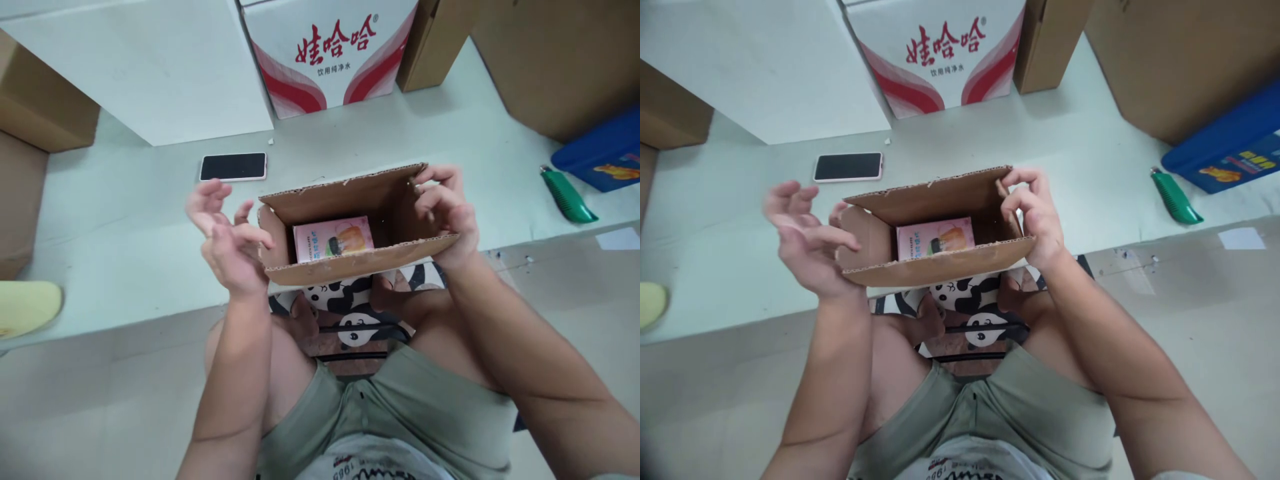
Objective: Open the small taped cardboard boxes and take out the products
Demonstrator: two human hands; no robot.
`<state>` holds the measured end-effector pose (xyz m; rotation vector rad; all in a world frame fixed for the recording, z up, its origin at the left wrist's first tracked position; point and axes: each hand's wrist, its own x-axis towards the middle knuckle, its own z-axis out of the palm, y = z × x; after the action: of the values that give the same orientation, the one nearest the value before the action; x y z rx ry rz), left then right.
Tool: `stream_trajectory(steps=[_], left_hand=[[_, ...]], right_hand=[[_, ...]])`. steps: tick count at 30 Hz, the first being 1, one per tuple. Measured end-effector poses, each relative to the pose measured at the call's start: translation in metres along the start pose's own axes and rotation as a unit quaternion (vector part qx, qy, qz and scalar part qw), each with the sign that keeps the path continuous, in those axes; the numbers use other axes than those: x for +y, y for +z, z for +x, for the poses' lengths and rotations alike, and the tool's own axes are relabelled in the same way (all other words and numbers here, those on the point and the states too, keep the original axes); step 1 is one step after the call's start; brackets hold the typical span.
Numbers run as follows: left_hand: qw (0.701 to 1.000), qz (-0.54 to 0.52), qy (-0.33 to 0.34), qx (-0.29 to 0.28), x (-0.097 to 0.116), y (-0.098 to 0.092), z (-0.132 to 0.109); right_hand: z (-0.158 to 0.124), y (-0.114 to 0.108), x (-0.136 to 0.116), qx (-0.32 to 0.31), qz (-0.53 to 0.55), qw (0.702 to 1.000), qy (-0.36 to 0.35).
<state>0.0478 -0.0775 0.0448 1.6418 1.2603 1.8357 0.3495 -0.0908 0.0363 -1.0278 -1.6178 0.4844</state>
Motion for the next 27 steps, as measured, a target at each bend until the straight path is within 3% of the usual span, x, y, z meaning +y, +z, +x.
stream_trajectory(steps=[2, 4, 7, 8, 9, 11, 13, 14, 16, 20, 23, 26, 27], left_hand=[[0.999, -0.018, -0.016, 0.030, -0.002, -0.004, 0.005], [1.000, -0.018, -0.019, 0.014, 0.005, -0.011, 0.010], [0.998, 0.017, 0.064, 0.003, 0.041, -0.020, 0.017], [0.994, 0.044, 0.098, -0.027, 0.058, -0.021, 0.021], [0.986, 0.077, 0.123, -0.086, 0.076, -0.018, 0.026], [0.938, 0.155, 0.117, -0.288, 0.109, -0.006, 0.039], [0.838, 0.222, 0.055, -0.496, 0.127, 0.015, 0.054], [0.784, 0.248, 0.022, -0.568, 0.128, 0.027, 0.062], [0.704, 0.287, -0.014, -0.649, 0.120, 0.048, 0.072], [0.621, 0.366, 0.000, -0.693, 0.086, 0.072, 0.070], [0.600, 0.415, 0.030, -0.683, 0.071, 0.073, 0.056], [0.606, 0.398, 0.057, -0.686, 0.066, 0.069, 0.045], [0.630, 0.386, 0.067, -0.671, 0.065, 0.067, 0.043]], right_hand=[[-0.003, 0.011, -0.005, 0.072, 0.017, 0.997, -0.026], [-0.005, 0.018, -0.009, 0.083, 0.027, 0.995, -0.041], [-0.008, 0.022, -0.010, 0.068, 0.043, 0.995, -0.055], [-0.010, 0.022, -0.010, 0.063, 0.043, 0.995, -0.058], [-0.012, 0.021, -0.009, 0.058, 0.042, 0.996, -0.058], [-0.015, 0.019, -0.009, 0.047, 0.039, 0.997, -0.049], [-0.019, 0.016, -0.010, 0.034, 0.044, 0.998, -0.042], [-0.020, 0.016, -0.010, 0.028, 0.048, 0.998, -0.043], [-0.022, 0.014, -0.011, 0.020, 0.052, 0.997, -0.049], [-0.025, 0.013, -0.013, 0.018, 0.050, 0.997, -0.059], [-0.026, 0.014, -0.013, 0.015, 0.074, 0.994, -0.077], [-0.027, 0.015, -0.013, 0.025, 0.102, 0.990, -0.097], [-0.027, 0.016, -0.013, 0.027, 0.107, 0.989, -0.099]])
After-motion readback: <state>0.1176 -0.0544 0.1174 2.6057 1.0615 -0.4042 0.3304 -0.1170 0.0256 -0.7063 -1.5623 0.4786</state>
